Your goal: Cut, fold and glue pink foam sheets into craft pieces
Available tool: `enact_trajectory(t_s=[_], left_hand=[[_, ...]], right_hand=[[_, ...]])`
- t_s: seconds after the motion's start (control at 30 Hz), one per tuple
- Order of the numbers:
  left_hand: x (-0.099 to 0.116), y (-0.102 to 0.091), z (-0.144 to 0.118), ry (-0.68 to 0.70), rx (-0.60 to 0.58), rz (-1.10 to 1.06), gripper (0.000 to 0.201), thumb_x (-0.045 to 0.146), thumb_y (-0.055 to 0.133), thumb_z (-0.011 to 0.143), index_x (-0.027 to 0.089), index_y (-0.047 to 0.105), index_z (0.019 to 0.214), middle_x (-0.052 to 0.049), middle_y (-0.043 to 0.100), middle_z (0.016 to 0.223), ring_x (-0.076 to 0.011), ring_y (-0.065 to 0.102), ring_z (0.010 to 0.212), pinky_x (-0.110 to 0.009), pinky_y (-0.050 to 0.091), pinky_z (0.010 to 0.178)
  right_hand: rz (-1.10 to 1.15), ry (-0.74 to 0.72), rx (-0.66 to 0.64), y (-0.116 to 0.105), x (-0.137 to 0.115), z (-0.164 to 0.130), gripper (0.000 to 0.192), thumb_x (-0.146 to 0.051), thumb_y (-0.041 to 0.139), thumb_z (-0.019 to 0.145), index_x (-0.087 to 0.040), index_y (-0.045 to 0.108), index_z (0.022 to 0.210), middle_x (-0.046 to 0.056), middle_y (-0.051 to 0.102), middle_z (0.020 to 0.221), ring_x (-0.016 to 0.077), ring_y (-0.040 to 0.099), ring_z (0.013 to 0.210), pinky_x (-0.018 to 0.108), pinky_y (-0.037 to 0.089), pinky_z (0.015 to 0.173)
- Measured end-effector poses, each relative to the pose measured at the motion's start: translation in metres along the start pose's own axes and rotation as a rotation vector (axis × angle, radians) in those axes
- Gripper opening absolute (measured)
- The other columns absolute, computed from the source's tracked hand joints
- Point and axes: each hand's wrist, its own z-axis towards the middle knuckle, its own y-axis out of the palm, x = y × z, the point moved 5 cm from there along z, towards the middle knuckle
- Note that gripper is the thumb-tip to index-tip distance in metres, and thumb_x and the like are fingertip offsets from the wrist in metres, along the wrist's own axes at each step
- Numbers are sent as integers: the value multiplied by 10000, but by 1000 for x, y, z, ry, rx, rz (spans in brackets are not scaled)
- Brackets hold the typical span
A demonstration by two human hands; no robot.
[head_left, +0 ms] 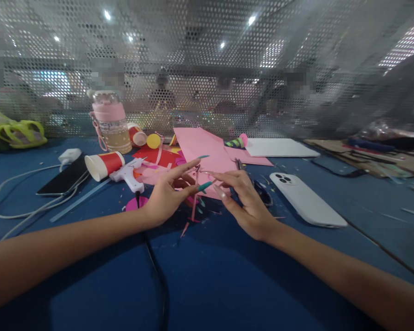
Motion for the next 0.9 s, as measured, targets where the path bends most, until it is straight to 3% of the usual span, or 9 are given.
enact_trajectory(t_s=[0.53,0.9], left_hand=[[0,1,0,-9,-15,-16,563,181,625,687,198,455,1223,37,506,648,-76,506,549,-185,504,502],[-3,0,3,56,7,-12,571,131,616,669,192,468,1217,40,510,634,-64,484,534,-173,486,484]], right_hand=[[-24,25,-6,0,2,0,407,-181,414,848,-297,392,1237,62,458,975,189,425,916,413,396,848],[-21,52,-29,1,1,0,432,-175,407,850,-322,369,1254,59,452,1000,187,432,956,397,385,861]])
